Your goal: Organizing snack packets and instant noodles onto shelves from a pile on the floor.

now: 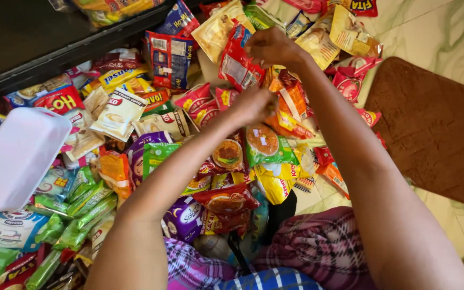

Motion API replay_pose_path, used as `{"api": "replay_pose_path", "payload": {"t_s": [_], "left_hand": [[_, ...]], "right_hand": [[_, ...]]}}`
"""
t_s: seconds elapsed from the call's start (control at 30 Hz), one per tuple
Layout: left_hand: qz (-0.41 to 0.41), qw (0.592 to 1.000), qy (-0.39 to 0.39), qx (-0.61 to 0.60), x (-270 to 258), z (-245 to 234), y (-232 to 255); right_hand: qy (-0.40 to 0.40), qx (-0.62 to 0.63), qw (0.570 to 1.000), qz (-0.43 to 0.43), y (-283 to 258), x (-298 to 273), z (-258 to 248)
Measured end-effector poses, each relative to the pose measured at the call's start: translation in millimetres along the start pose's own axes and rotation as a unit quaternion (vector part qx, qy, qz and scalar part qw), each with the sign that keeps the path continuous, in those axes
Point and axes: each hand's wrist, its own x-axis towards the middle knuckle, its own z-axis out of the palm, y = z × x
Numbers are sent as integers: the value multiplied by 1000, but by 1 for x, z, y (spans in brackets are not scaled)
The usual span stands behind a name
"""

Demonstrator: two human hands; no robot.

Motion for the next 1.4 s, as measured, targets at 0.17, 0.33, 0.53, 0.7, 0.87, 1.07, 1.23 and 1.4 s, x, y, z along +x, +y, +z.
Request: {"api": "replay_pose_path", "payload": {"t_s": [0.17, 0.33, 0.53, 0.7, 0.87, 1.07, 1.23, 1.4], "left_hand": [[-195, 944, 254, -82, -7, -53, -46], [-275, 901, 307, -133, -58, -114, -31], [-320, 785, 486, -214, -99, -117, -49], [-310, 688, 562, -338, -100, -102, -45], [-339, 704, 552, -291, -95, -74, -51], [-317, 766, 555, -74, -84, -84, -36], [-313, 800, 510, -43, -75, -108, -35], [-143, 829, 517, -158, -76, -133, -13]], "right_hand": [[-31, -177, 984, 2, -22, -23, -8], [62, 21, 997, 40, -34, -15, -2], [101, 300, 946, 65, -23, -13, 55], [216, 370, 902, -54, 58, 43, 89], [377, 162, 909, -77, 44, 30, 79], [331, 172, 913, -162, 44, 8, 73], [408, 40, 910, -65, 36, 19, 52], [412, 251, 864, -147, 21, 23, 22]]}}
